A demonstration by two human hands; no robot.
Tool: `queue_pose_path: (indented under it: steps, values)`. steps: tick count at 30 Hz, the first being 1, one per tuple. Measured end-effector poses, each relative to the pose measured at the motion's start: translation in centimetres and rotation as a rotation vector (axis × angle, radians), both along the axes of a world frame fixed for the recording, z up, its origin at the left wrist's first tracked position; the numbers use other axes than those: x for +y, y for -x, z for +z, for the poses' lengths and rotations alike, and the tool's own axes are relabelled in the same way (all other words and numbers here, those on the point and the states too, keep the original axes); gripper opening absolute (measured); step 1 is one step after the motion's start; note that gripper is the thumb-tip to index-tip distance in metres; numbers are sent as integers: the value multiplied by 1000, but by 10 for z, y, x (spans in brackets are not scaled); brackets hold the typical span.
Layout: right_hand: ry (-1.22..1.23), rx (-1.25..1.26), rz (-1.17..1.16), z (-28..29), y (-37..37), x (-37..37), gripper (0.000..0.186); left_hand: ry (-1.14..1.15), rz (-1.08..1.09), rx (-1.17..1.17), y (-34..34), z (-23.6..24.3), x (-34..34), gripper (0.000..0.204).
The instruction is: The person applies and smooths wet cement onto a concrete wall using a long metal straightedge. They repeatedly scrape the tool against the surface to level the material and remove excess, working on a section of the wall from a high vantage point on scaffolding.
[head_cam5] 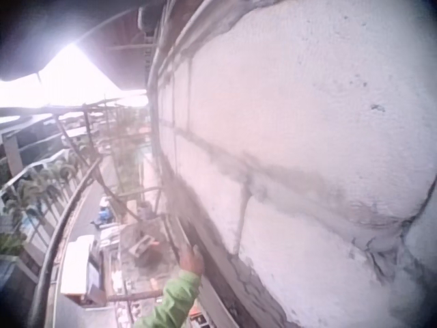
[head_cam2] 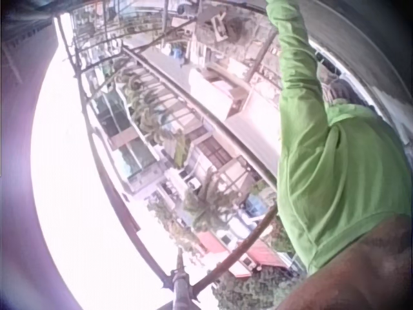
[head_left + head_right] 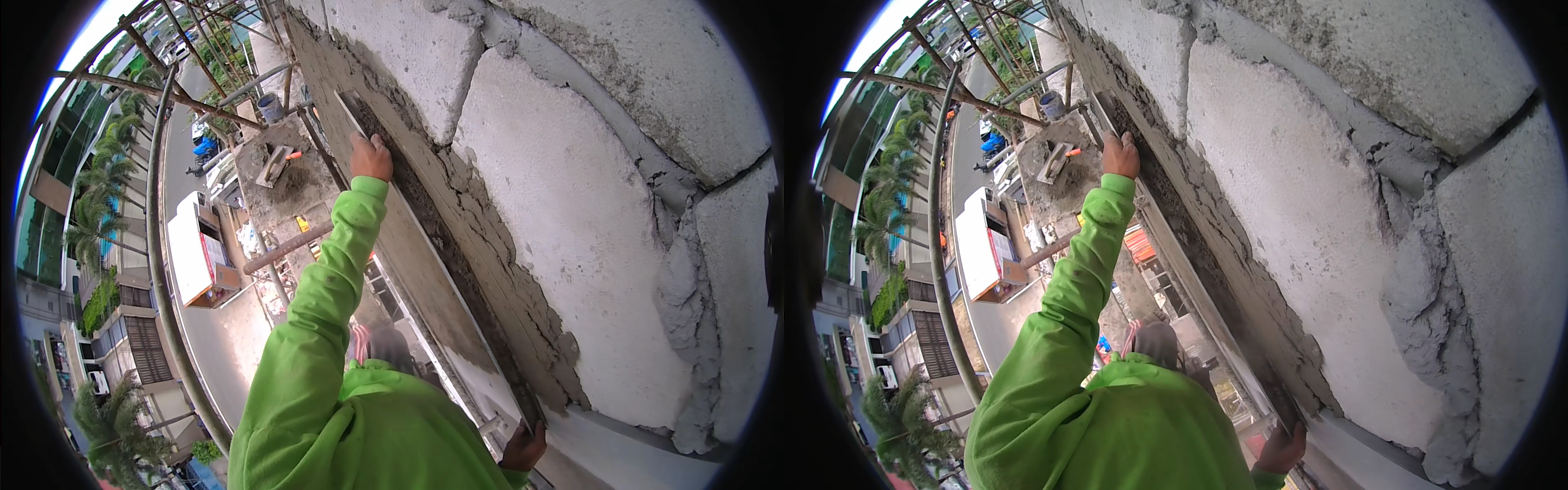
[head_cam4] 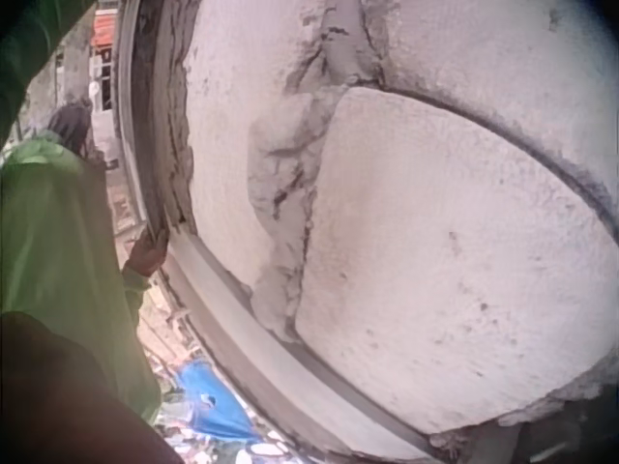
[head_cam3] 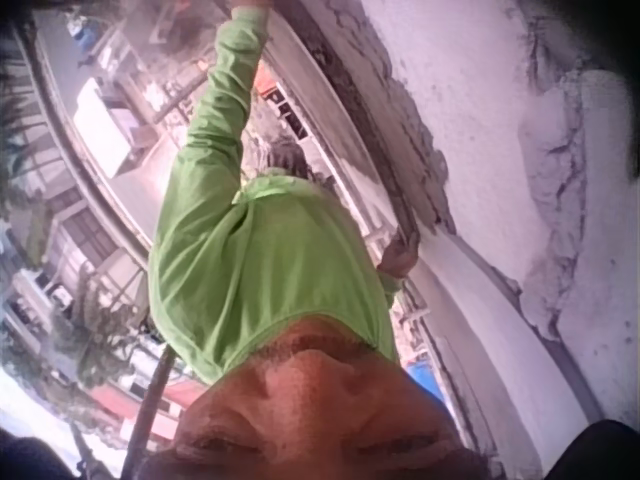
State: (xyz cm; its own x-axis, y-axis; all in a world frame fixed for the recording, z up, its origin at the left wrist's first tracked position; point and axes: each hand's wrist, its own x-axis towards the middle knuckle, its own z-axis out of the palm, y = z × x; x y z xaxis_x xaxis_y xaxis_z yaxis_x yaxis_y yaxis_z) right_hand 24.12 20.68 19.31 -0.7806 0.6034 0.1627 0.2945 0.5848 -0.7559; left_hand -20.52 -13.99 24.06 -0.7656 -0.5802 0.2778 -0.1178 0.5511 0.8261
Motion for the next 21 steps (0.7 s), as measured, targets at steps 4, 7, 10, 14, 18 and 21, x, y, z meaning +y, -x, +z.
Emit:
queue_pose_path:
  steps: [4, 7, 10, 14, 18, 21]
  values:
    - [-26, -82, 19, -1, -14, 11, 26, -16, -74, 43, -23, 27, 23, 24]
    - [-71, -165, 73, 2, -22, 23, 30, -37, -109, 157, -41, 17, 36, 24]
    - [5, -97, 86, -13, -36, 37, 30, -77, -103, 137, -38, 4, 36, 24]
    - [-34, -167, 89, -1, -32, 34, 31, -40, -66, 52, -27, -4, 25, 25]
    - [34, -14, 40, 15, -44, 32, 35, -2, -85, 91, -39, 12, 41, 25]
    - [-115, -38, 38, 3, -64, 45, 38, -49, -109, 122, -48, 14, 44, 25]
